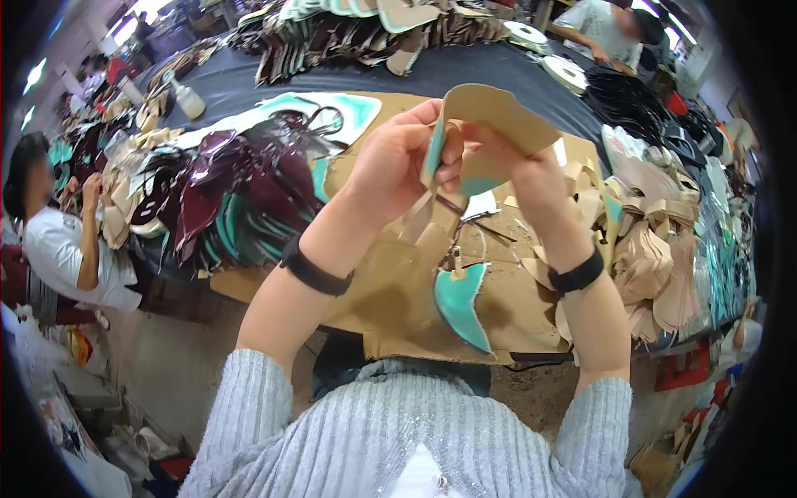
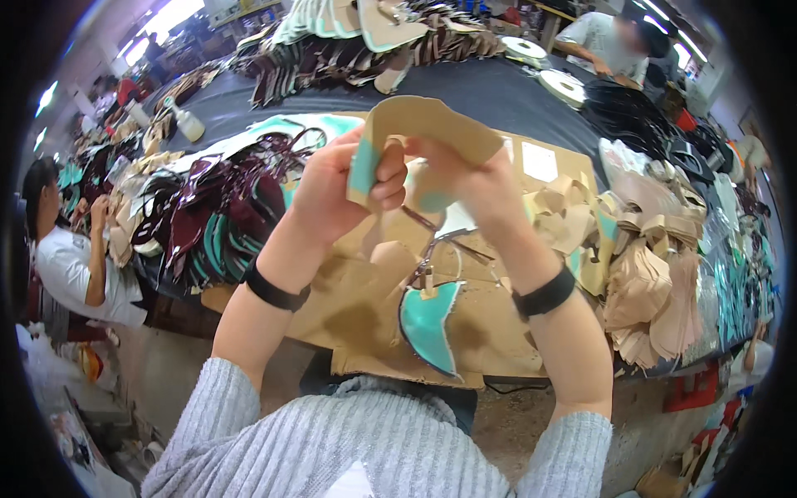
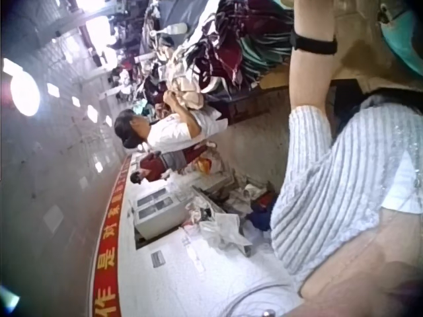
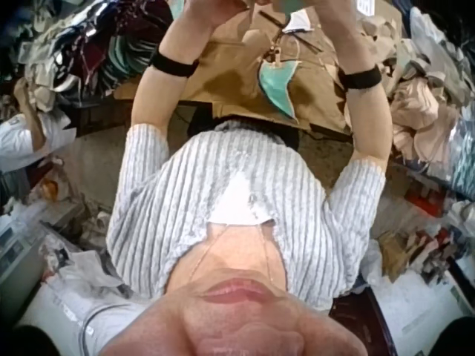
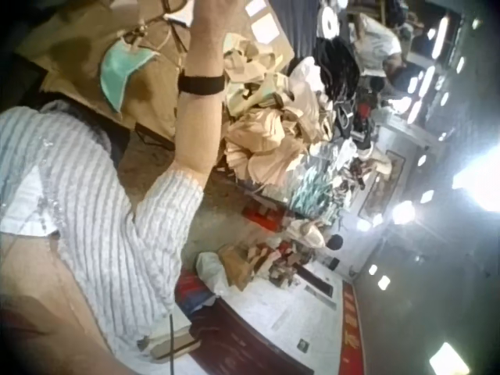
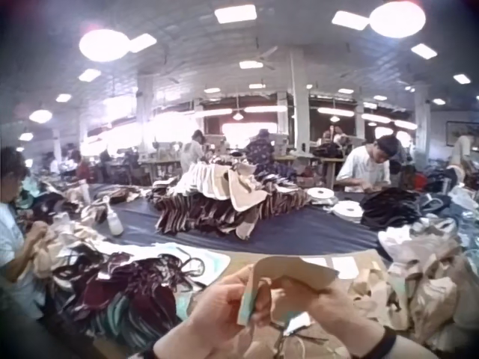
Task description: The recorder is assembling shoe components, specifically attaching leather pieces to a heel structure at a factory workbench.
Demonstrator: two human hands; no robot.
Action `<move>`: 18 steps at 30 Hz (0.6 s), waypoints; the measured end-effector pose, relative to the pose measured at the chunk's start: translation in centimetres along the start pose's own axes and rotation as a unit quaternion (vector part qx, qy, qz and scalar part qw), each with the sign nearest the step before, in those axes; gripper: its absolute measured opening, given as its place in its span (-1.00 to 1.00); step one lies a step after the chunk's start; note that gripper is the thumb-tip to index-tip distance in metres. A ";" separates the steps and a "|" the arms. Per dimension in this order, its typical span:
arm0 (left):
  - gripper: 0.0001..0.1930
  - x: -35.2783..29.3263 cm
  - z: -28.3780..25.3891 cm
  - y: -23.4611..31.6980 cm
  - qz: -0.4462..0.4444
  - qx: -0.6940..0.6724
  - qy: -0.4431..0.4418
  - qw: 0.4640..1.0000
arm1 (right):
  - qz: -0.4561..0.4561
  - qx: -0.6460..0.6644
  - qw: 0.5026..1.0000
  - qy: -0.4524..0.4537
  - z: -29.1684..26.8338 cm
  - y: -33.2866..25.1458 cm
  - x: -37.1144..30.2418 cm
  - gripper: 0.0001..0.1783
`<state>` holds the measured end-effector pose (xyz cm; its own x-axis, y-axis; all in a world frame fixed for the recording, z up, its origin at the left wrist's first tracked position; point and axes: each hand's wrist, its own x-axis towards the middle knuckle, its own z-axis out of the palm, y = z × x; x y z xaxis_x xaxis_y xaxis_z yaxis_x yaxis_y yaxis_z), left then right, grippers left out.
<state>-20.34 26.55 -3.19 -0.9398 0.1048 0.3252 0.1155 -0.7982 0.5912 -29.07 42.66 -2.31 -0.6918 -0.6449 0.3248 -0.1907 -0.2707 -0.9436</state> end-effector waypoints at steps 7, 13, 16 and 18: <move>-0.40 -0.4 1.2 2.4 0.175 0.571 0.069 0.799 | -0.023 -0.295 0.951 -0.086 -0.4 -4.1 3.0 -0.82; -0.90 -0.5 3.9 5.2 0.051 0.597 0.162 0.784 | 0.065 -0.177 0.971 -0.148 0.3 -10.8 2.3 -0.75; -0.93 -1.7 4.8 6.9 0.121 0.631 0.138 0.754 | -0.127 -0.232 0.964 -0.013 1.1 -5.5 2.4 -0.80; -0.89 -1.4 6.8 7.4 0.209 0.678 0.207 0.673 | -0.253 -0.271 0.927 0.057 1.4 -5.2 2.1 -0.78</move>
<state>-15.98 24.56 5.77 -0.7105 -0.3589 0.6053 0.3220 0.5990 0.7332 -28.56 41.75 3.34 -0.4819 -0.4460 0.7542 -0.8106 -0.0998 -0.5770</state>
